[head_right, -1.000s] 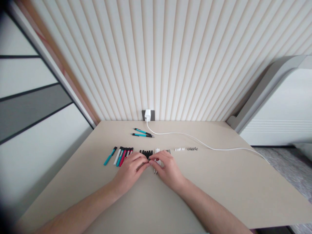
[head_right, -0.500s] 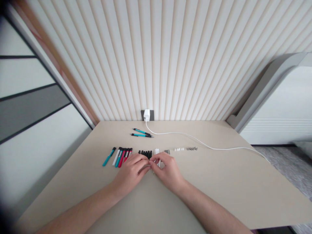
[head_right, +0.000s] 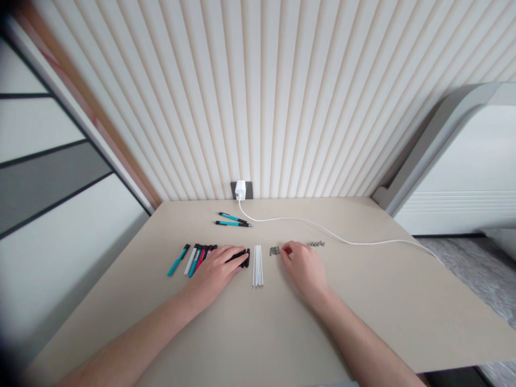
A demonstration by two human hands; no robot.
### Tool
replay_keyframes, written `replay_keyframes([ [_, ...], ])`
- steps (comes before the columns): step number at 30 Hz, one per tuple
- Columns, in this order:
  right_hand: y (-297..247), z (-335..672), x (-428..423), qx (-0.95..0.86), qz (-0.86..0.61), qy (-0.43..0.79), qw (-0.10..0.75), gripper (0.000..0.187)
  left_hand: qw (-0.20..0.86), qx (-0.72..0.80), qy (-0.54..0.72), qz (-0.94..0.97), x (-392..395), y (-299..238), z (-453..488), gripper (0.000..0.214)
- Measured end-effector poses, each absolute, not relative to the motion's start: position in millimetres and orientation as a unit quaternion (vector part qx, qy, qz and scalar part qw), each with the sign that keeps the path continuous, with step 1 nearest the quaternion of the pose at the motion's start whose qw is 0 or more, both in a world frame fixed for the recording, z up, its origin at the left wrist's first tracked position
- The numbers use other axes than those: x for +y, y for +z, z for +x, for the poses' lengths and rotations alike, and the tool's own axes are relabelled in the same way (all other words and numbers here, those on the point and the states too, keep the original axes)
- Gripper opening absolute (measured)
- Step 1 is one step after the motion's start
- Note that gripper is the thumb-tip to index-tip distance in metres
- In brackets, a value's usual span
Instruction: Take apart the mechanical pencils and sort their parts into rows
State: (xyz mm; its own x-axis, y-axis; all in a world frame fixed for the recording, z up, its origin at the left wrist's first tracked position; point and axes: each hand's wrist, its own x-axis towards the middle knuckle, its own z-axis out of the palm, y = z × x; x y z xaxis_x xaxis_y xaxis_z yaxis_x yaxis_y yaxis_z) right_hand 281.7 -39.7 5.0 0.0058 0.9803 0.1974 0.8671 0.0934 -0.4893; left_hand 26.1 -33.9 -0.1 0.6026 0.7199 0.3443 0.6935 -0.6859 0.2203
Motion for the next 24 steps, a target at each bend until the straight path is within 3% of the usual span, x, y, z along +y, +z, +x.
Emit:
replay_keyframes([
  [12,13,289,-41,-0.693,-0.692,0.14,0.148,0.027,0.0,0.368,0.187,0.911,-30,-3,23,0.032],
  [24,16,286,-41,-0.682,-0.712,0.144,0.09,0.021,-0.013,0.349,0.164,0.923,-31,-1,27,0.03],
])
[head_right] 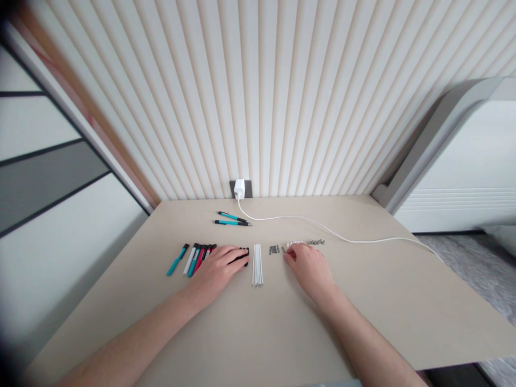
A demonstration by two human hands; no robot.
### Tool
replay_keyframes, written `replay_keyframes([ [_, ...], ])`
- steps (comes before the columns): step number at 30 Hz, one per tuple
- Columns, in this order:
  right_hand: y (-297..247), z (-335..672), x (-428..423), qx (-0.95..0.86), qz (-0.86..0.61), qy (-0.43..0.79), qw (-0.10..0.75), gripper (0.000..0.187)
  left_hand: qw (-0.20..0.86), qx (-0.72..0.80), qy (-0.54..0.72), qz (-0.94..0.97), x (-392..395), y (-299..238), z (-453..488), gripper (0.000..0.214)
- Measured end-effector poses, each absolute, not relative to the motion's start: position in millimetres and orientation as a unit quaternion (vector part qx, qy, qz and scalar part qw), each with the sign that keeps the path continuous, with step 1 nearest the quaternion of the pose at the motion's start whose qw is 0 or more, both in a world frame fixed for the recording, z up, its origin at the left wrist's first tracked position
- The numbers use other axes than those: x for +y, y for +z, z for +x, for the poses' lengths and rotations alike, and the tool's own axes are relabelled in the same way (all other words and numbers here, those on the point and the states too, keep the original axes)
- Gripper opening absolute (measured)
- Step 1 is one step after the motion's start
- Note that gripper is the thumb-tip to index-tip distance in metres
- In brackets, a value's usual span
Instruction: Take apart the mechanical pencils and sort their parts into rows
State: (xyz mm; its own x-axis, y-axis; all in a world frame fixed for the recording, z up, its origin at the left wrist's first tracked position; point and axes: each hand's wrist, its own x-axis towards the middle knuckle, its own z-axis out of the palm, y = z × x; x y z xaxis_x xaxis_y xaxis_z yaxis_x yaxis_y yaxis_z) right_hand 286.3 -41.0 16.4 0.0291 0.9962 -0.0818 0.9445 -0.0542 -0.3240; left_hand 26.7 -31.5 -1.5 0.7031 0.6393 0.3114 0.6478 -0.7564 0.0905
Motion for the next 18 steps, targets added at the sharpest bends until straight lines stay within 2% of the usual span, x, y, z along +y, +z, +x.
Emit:
replay_keyframes([
  [18,3,279,-39,-0.703,-0.692,0.102,0.128,0.022,0.031,-0.336,-0.152,-0.929,-30,1,26,0.025],
])
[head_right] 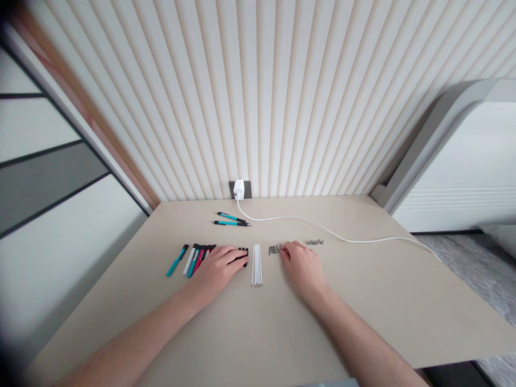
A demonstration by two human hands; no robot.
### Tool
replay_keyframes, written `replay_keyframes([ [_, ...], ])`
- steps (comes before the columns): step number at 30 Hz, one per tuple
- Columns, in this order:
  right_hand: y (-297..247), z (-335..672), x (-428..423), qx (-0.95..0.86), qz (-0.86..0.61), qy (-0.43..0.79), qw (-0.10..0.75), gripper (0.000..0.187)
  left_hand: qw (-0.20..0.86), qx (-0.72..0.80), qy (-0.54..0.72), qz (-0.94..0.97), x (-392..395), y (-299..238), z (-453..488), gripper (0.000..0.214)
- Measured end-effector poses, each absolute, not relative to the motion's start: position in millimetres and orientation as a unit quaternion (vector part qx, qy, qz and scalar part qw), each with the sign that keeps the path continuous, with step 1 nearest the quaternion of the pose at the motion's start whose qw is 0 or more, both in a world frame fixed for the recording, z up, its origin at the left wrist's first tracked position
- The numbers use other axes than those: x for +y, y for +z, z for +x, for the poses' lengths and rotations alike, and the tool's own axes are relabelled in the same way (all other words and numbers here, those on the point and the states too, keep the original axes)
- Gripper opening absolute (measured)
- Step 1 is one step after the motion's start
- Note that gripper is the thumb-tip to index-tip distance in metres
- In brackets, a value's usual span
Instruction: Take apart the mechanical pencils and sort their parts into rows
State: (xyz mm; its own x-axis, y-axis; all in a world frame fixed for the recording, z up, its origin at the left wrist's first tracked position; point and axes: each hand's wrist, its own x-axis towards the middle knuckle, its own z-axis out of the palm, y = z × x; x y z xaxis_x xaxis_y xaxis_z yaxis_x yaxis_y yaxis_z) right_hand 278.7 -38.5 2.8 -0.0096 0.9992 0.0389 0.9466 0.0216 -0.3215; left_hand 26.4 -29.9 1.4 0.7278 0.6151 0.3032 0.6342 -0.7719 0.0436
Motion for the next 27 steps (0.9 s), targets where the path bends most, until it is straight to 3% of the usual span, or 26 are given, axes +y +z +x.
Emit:
replay_keyframes([
  [17,6,277,-39,-0.703,-0.692,0.113,0.117,0.027,0.023,-0.38,-0.148,-0.913,-35,14,15,0.033],
  [27,7,277,-42,-0.711,-0.685,0.115,0.108,0.03,0.021,-0.41,-0.127,-0.903,-32,15,6,0.023],
])
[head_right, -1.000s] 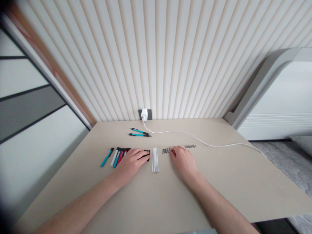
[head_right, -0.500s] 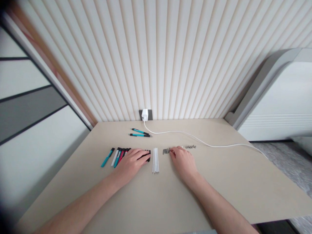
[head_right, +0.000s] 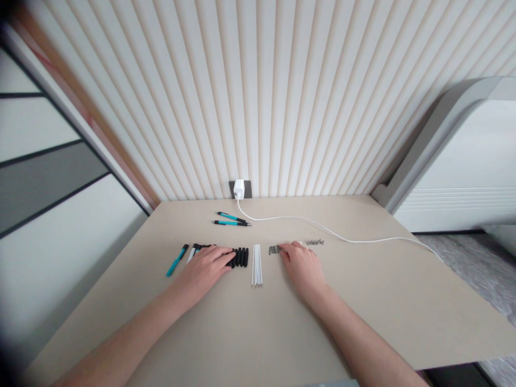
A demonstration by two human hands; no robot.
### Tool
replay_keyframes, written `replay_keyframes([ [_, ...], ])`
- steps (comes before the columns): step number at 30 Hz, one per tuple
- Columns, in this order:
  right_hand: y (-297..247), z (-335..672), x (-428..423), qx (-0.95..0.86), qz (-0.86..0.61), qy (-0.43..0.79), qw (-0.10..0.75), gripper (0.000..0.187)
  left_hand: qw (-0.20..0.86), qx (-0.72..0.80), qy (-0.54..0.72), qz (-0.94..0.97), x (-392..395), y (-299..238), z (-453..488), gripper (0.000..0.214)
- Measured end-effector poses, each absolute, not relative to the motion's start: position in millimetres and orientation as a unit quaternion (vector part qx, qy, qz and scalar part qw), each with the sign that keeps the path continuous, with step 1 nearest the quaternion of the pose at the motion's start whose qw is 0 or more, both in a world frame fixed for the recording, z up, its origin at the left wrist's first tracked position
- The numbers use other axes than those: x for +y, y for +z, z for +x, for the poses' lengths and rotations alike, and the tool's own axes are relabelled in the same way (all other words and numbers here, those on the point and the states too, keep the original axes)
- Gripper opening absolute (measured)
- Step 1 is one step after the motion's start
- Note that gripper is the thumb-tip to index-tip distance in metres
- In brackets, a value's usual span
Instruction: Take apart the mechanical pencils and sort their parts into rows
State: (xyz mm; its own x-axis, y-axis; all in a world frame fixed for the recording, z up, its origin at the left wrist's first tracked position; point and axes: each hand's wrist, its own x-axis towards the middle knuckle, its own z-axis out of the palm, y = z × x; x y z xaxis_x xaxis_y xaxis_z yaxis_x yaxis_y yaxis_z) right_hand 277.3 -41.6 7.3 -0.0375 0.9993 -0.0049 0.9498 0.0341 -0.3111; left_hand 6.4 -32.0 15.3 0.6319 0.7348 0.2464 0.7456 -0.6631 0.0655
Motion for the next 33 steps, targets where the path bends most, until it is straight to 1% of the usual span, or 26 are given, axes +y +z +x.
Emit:
replay_keyframes([
  [18,9,277,-42,-0.716,-0.679,0.118,0.112,0.029,0.006,-0.413,-0.151,-0.898,-32,10,9,0.021],
  [26,8,280,-42,-0.713,-0.68,0.118,0.125,0.028,0.009,-0.433,-0.186,-0.882,-22,22,2,0.023],
  [30,10,280,-43,-0.712,-0.675,0.113,0.155,0.028,0.059,-0.458,-0.133,-0.877,7,31,-1,0.027],
  [33,13,280,-45,-0.713,-0.671,0.109,0.172,0.028,0.075,-0.463,-0.107,-0.877,33,33,0,0.032],
])
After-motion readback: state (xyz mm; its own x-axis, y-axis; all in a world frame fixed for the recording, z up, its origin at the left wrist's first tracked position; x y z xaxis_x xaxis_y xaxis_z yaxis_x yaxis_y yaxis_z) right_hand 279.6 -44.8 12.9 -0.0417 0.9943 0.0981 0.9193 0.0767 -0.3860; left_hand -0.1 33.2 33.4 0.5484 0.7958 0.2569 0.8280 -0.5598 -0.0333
